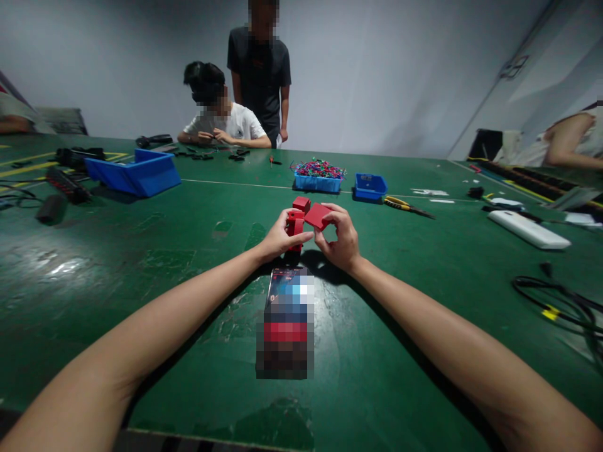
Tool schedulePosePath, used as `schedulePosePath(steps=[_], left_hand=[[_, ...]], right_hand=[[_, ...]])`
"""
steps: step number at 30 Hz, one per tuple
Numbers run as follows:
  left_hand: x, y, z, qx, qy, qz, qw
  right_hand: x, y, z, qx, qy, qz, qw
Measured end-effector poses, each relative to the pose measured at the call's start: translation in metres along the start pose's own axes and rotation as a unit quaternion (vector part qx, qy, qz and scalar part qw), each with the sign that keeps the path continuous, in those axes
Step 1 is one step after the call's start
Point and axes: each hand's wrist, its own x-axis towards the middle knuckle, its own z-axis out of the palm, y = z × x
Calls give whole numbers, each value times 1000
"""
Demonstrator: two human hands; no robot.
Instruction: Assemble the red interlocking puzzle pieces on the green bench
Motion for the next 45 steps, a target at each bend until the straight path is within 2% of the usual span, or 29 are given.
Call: schedulePosePath(steps=[6,13,24,30,35,45], left_hand=[[1,-3,-1,-6,-22,7,1000],[2,-3,-1,-24,14,2,1000],[1,-1,0,-47,9,-15,999],[1,-1,1,-47,8,-17,999],[2,-1,0,-46,5,-14,999],[3,-5,-1,-34,11,17,999]], right_hand=[[-1,1,1,13,0,10,1000],[-1,1,1,7,-9,1,1000],[3,-2,-2,-50,0,18,999],[2,1,-3,-34,6,39,999],[0,2,-3,0,12,21,1000],[2,-10,-6,22,-35,-29,999]])
